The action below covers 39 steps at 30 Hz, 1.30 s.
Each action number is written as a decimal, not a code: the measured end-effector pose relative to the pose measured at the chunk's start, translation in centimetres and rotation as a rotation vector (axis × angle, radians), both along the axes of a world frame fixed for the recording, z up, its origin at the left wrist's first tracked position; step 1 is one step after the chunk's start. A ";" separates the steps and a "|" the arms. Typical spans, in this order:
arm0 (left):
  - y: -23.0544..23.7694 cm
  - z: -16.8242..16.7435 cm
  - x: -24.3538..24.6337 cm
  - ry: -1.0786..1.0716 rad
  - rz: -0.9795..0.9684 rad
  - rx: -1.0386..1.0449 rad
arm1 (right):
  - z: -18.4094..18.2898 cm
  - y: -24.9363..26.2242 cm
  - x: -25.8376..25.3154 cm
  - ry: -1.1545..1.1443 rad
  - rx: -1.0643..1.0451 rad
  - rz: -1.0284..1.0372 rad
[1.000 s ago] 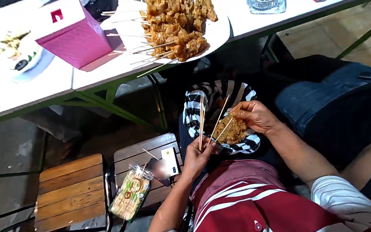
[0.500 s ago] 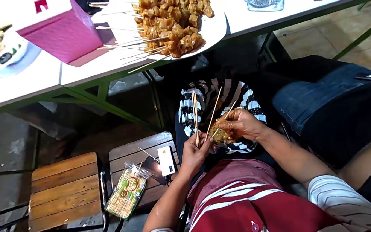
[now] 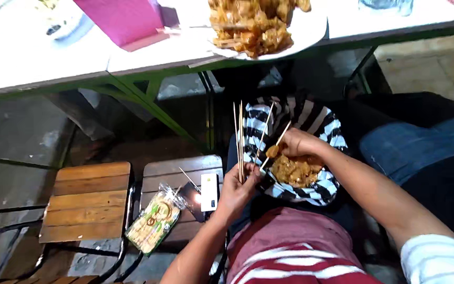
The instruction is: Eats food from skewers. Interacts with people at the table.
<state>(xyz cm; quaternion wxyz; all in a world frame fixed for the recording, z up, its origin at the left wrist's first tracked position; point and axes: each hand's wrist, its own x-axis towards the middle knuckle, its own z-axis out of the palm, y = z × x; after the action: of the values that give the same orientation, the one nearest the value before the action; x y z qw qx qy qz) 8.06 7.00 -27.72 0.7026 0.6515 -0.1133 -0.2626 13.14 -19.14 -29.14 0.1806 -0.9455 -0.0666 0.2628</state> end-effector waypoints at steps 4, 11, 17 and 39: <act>0.3 -0.3 0.4 -0.001 0.006 0.009 | 0.3 -1.7 -0.7 -0.056 0.195 -0.076; 0.1 -0.9 0.9 -0.053 0.013 0.031 | 1.6 -2.9 -1.4 -0.036 0.152 -0.112; 0.6 -0.4 0.5 -0.057 0.029 0.030 | 0.3 -1.1 -0.7 -0.069 0.179 -0.048; 1.5 0.3 0.6 -0.090 -0.010 0.082 | 3.1 -2.0 -5.5 -0.295 0.225 -0.116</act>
<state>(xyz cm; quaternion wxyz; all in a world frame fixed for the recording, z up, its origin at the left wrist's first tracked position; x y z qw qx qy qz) 8.63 8.51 -27.39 0.6681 0.6904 -0.1372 -0.2412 7.59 -21.14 -26.06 0.2883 -0.9498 -0.0667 0.1016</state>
